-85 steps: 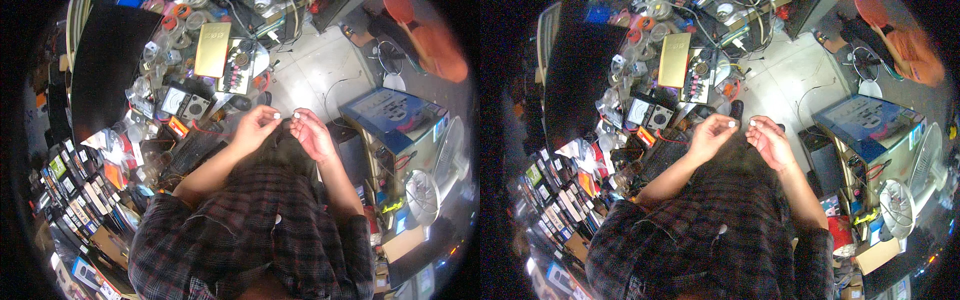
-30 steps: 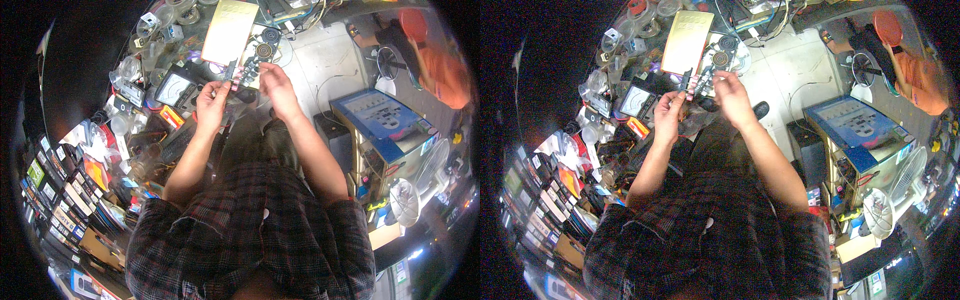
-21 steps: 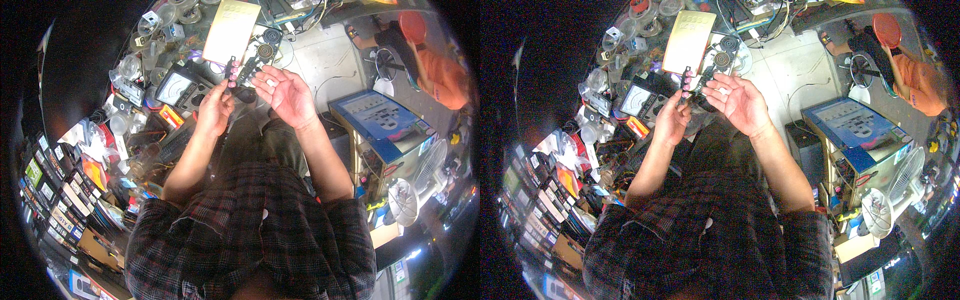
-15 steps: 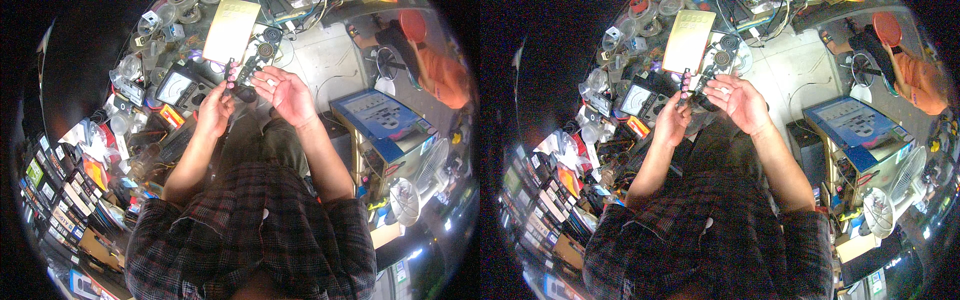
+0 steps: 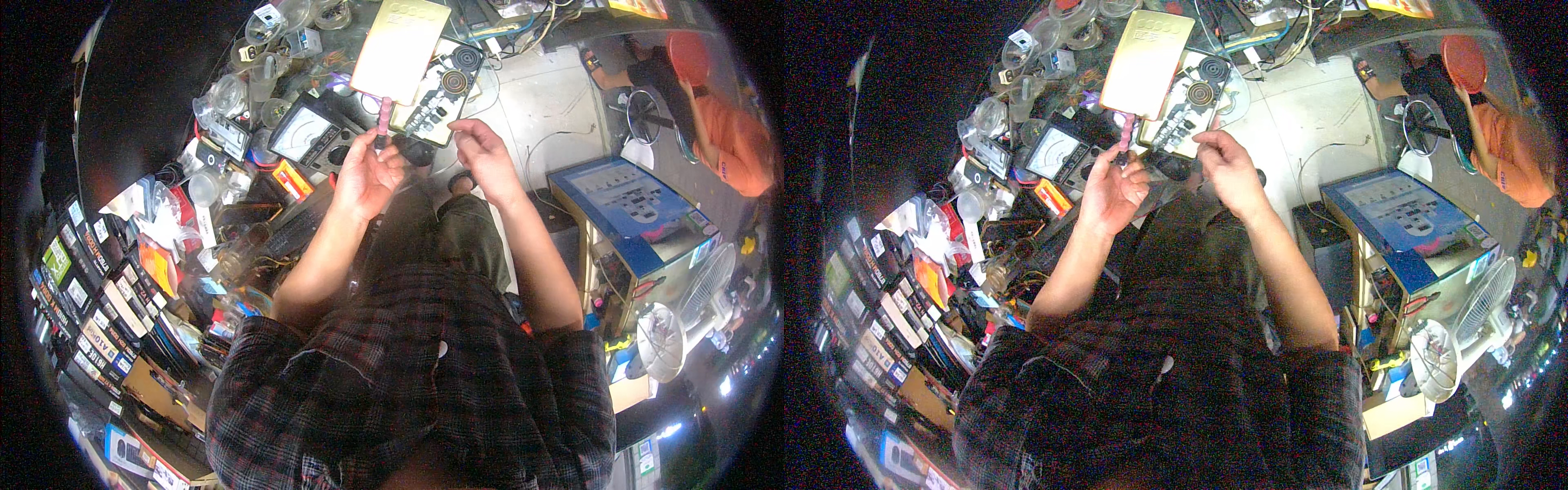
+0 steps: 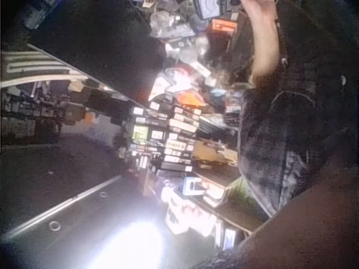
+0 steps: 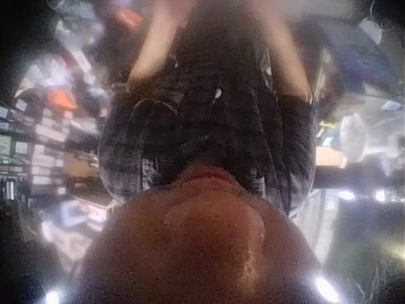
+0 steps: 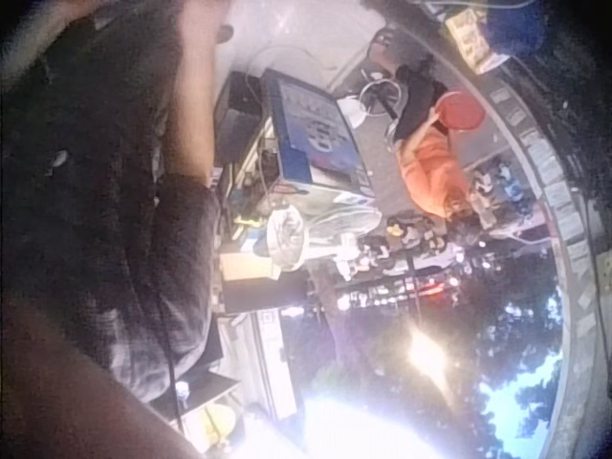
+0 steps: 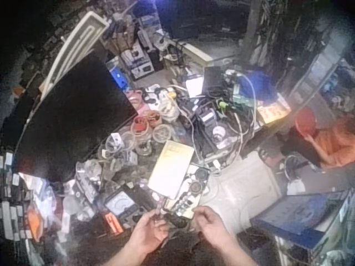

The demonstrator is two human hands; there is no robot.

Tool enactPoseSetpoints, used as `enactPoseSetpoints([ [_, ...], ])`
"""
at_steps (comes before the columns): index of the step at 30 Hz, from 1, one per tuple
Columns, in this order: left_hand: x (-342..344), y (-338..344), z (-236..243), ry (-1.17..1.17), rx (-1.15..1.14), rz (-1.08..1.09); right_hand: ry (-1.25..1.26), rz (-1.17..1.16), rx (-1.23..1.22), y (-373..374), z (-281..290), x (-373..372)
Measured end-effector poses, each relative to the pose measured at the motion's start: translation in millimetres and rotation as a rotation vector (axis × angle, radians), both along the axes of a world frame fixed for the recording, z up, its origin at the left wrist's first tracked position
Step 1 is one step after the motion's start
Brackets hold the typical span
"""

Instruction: The person repairs a ceiling fan by manipulating its internal wiring and components. They use pliers to strip wire insulation and connect wires to a small black electrical component, then reattach the component to the fan housing.

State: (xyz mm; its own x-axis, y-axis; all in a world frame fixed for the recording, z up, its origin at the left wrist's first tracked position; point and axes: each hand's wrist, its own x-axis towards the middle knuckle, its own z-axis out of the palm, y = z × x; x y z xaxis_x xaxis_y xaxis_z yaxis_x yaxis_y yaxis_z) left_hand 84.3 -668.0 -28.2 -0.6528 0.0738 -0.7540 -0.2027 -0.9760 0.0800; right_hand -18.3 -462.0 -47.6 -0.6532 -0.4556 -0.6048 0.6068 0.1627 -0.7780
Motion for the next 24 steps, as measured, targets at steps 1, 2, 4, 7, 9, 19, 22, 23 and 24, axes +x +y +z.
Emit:
enactPoseSetpoints([
  [1, -1, 1, 0, -0.020, -0.020, 0.009, 0.148, 0.094, 0.157, -5, 3, 1],
  [2, 0, 2, 0, -0.007, -0.034, 0.009, 0.340, 0.184, 0.326, -9, 4, 2],
  [4, 1, 3, 2, 0.020, -0.064, 0.010, 0.642, 0.217, 0.484, -17, 0, 3],
  [7, 6, 2, -2, -0.001, -0.077, -0.004, 0.844, 0.226, 0.578, -27, -5, 0],
  [9, 8, 2, -5, -0.006, -0.115, -0.031, 0.881, 0.250, 0.610, -30, -7, -3],
  [19, 13, 5, -8, -0.081, -0.265, -0.101, 0.846, 0.352, 0.664, -33, -9, -13],
  [22, 15, 3, -11, -0.071, -0.298, -0.125, 0.828, 0.387, 0.689, -33, -10, -14],
  [23, 15, 3, -11, -0.078, -0.306, -0.128, 0.830, 0.404, 0.688, -33, -9, -14],
  [24, 15, 4, -11, -0.087, -0.313, -0.132, 0.831, 0.422, 0.687, -32, -9, -15],
])
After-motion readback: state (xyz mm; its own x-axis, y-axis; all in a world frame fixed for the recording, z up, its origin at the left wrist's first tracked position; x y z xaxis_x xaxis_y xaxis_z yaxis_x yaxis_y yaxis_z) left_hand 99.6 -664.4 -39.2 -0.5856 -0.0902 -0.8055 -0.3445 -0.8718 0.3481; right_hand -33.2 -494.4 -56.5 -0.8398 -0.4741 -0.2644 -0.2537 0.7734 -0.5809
